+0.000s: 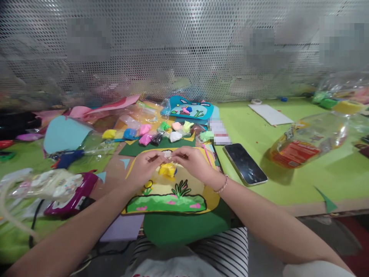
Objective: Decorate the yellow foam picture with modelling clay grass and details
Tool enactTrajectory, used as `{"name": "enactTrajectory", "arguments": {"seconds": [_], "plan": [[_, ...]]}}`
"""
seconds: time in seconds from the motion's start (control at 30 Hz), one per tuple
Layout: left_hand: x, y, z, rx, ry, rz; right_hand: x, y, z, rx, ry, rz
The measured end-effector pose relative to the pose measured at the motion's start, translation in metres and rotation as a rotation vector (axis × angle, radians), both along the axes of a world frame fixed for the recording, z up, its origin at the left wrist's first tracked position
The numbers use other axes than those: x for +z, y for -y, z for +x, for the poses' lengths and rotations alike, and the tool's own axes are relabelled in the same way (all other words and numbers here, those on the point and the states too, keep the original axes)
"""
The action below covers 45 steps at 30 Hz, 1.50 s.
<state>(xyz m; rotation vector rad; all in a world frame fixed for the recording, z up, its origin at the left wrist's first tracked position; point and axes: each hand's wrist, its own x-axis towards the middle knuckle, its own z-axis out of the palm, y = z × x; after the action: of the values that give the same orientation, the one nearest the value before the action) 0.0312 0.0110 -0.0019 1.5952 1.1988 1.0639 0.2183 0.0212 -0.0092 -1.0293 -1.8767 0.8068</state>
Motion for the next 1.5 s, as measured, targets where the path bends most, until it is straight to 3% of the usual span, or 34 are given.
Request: {"name": "enactTrajectory", "arguments": {"seconds": [0.43, 0.63, 0.97, 1.5], "plan": [[-0.002, 0.003, 0.001, -0.023, 0.048, -0.029, 0.010, 0.006, -0.003, -0.049, -0.043, -0.129], [-0.005, 0.002, 0.000, -0.018, -0.004, 0.030, 0.008, 0.006, -0.002, -0.010, -0.040, -0.113], [-0.006, 0.004, 0.001, 0.000, -0.087, 0.133, 0.022, 0.013, -0.004, -0.056, 0.060, -0.076], [-0.005, 0.003, -0.001, -0.006, -0.132, 0.145, 0.029, 0.016, -0.004, -0.087, 0.105, -0.134]]}}
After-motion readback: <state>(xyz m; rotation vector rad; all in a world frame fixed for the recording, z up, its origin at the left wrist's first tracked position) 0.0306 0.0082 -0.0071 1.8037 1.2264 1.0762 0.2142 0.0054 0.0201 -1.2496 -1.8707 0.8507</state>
